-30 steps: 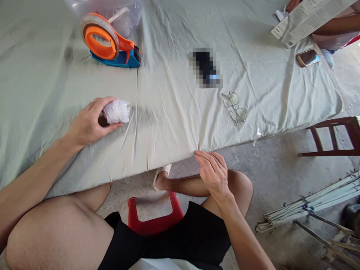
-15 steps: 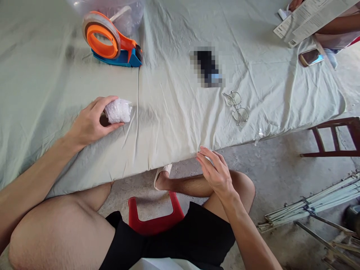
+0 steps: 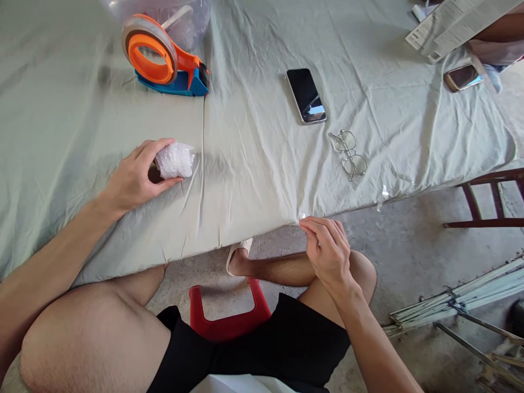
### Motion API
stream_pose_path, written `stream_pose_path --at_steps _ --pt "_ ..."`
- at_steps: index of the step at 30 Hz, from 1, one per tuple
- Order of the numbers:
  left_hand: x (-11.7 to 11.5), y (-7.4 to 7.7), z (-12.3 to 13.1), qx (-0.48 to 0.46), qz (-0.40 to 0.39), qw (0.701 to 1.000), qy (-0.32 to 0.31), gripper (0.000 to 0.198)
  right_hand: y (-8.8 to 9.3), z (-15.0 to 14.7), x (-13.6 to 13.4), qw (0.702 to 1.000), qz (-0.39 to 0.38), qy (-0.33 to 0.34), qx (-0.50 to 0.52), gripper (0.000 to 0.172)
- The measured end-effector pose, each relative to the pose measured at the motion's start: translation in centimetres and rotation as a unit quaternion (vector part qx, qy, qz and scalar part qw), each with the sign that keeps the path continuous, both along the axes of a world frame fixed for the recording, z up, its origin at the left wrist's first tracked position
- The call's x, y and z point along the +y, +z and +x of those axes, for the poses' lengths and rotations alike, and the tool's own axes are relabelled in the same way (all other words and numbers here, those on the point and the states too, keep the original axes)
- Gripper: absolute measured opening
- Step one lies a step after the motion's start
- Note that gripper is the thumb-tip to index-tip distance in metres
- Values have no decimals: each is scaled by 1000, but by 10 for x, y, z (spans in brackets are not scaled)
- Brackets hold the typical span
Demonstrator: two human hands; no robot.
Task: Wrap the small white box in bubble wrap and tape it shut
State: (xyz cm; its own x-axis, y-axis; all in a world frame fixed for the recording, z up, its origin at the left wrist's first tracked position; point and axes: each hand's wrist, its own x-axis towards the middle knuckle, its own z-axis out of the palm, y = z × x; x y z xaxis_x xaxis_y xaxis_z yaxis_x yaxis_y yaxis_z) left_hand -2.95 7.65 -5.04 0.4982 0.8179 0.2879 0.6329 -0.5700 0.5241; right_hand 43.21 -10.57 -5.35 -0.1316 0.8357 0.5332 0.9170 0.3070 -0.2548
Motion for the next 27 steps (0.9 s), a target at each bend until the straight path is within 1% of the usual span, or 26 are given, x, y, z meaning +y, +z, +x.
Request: stream_pose_path --at_steps 1,3,5,7,9,12,14,17,18,20,22,24,26,27 --pt "0 0 0 4 -2 1000 1 72 4 -2 1 999 -5 -25 20 25" --pt "0 1 0 5 -5 1000 0 72 11 -7 3 992 -7 -87 93 24" --pt "-1 2 0 4 -7 1000 -1 72 17 -10 6 972 -7 -143 187 25" --pt "-2 3 0 6 -5 1000 0 72 22 -11 9 947 -14 -169 273 28" --pt "-2 2 0 10 0 1000 0 73 26 -11 14 919 -37 -175 352 29" --pt "-3 2 0 1 15 1000 -16 74 33 -18 25 863 -92 -153 473 30" --pt "-3 2 1 -12 34 999 -32 73 42 -29 36 824 -150 -122 532 24" --pt "-4 4 0 -7 63 997 -44 67 57 -56 56 764 -270 -64 582 9" --pt "-4 4 0 3 73 996 -45 65 61 -67 63 746 -299 -47 593 9" --pt "-5 5 -1 31 93 994 -47 59 64 -90 77 718 -326 -18 615 14" --pt "-7 6 -1 51 108 991 -53 57 63 -110 91 703 -339 11 625 20" --pt "-8 7 -2 51 113 990 -66 63 59 -127 105 695 -350 37 627 25" --pt "-11 7 -2 33 114 990 -77 65 54 -141 119 697 -344 57 626 28" --pt "-12 8 -2 23 116 990 -77 61 53 -147 125 704 -333 64 624 28"
